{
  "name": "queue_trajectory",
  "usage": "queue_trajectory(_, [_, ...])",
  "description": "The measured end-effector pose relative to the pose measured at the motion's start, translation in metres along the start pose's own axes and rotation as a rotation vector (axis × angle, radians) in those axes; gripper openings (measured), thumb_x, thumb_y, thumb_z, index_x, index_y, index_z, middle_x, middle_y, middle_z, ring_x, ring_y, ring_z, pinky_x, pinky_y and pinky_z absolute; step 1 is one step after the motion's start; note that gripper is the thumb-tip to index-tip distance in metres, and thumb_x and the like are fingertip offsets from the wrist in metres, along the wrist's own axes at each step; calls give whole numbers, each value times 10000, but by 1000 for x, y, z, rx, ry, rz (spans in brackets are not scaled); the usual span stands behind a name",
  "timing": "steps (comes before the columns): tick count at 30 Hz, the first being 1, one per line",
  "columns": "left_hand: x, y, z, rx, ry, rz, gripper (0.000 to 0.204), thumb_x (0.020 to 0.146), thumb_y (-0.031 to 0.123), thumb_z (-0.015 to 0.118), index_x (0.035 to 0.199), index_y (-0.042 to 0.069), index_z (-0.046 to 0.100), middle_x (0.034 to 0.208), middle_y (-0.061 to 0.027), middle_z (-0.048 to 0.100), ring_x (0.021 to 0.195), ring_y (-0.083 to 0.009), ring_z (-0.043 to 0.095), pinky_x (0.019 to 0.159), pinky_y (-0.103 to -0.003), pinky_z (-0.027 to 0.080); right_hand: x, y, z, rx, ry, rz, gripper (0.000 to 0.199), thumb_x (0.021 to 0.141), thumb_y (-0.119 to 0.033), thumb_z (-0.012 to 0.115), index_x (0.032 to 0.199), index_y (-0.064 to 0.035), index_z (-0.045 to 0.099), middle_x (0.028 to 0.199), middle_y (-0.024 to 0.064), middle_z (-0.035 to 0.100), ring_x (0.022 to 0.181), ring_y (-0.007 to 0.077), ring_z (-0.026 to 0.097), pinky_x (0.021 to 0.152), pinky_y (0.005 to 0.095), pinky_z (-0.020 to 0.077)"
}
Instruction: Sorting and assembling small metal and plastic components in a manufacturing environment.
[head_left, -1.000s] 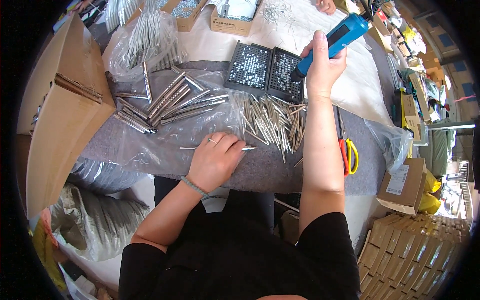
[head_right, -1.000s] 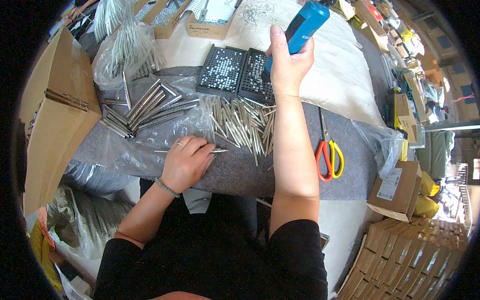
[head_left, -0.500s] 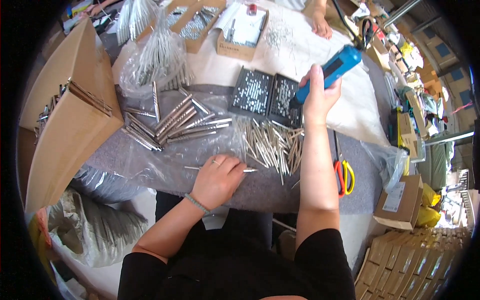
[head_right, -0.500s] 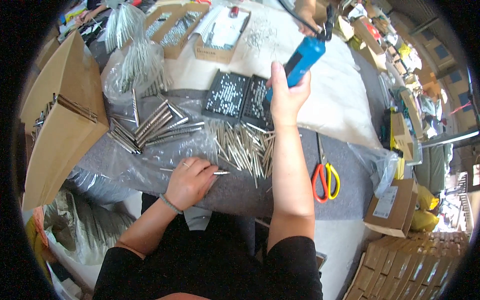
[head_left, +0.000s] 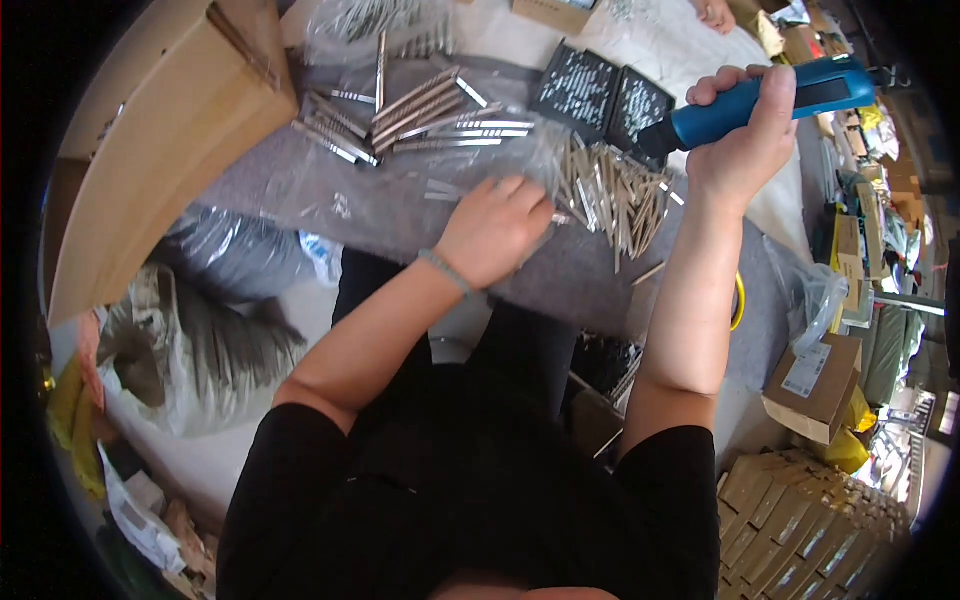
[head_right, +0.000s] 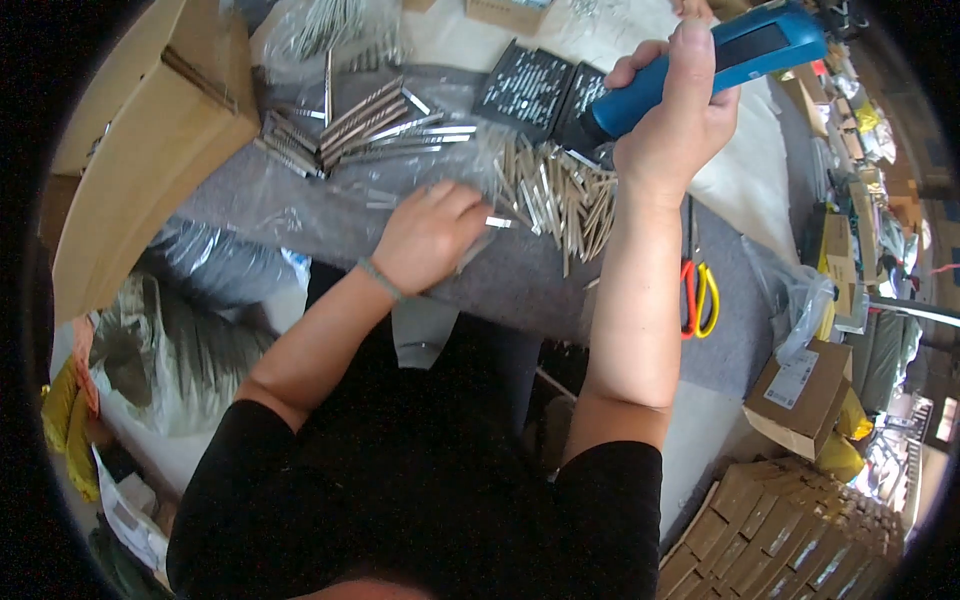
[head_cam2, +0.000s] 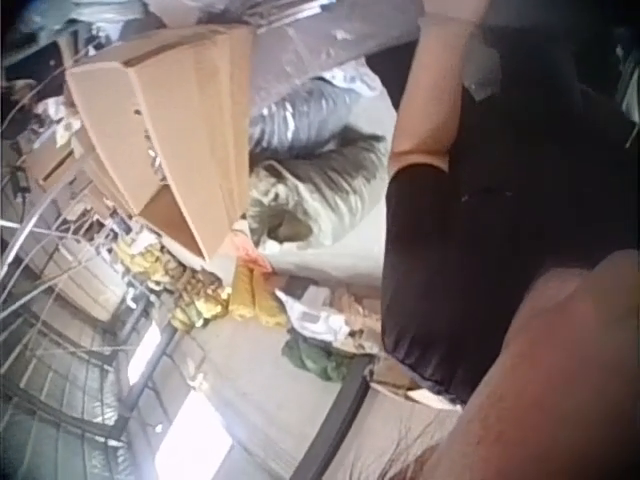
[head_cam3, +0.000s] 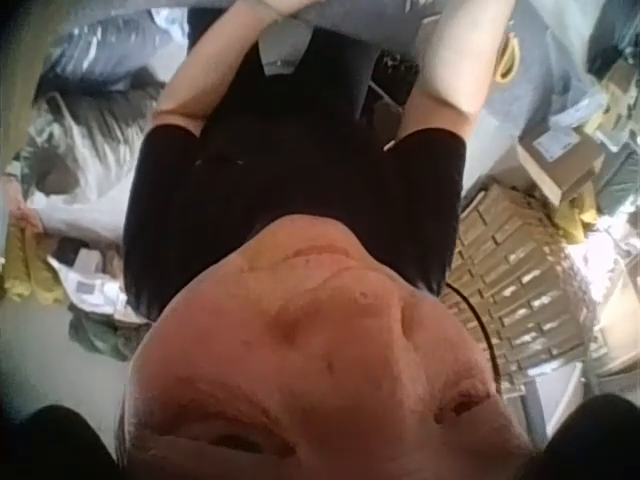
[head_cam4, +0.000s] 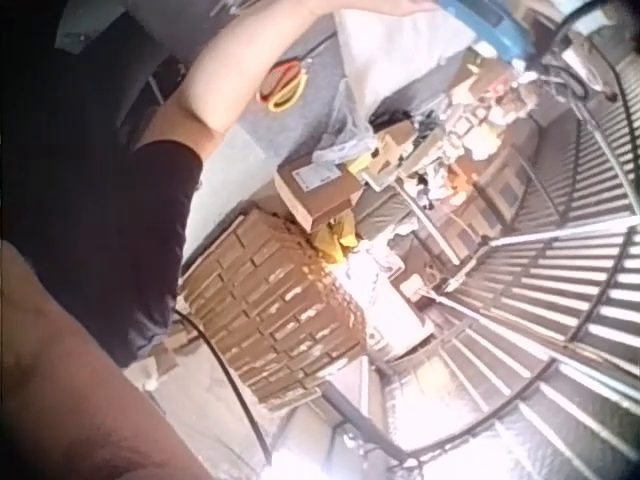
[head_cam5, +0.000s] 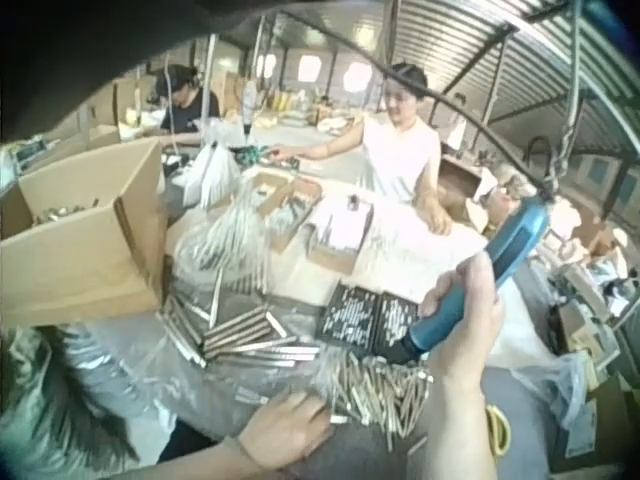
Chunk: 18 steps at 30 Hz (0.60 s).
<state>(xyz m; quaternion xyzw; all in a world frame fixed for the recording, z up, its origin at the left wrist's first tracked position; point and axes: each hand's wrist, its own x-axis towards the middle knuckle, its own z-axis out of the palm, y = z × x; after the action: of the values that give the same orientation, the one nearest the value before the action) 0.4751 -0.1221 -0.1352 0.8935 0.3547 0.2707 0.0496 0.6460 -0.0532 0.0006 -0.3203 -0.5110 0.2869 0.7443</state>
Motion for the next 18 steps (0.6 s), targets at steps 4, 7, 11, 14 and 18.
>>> queue_trajectory(4, [3,-9,8,-106,119,-100,184,725,115,608,896,45,610,901,-70,540,855,-241,525,708,-337,455,-33,4,14,89,-33,36,246,838,-268,565,784,-48,470,583,71,531,458,130,511,428,233,397])
queue_trajectory(7, [-3,-6,10,-147,148,-126,195,716,114,632,896,42,614,892,-72,542,847,-245,528,716,-341,460,-58,6,16,58,-47,95,244,849,-263,562,781,-46,473,587,68,545,472,114,512,450,218,394])
queue_trajectory(11, [-9,-4,8,-152,145,-116,187,709,110,643,882,43,618,887,-76,544,835,-248,532,713,-347,459,-80,12,12,37,-23,116,219,839,-228,583,807,-35,483,608,69,551,483,114,517,456,222,405])
queue_trajectory(14, [-10,-3,6,-194,140,-112,183,703,104,647,872,40,618,886,-78,546,827,-253,535,711,-348,458,-83,13,9,41,-25,97,209,838,-216,584,823,-31,487,618,71,553,487,119,521,458,224,411])
queue_trajectory(18, [-11,-6,7,-240,166,-105,182,696,96,651,867,41,618,884,-79,549,826,-253,538,712,-345,458,-82,18,10,27,-18,100,205,836,-211,585,831,-32,486,621,71,554,488,119,522,458,223,412])
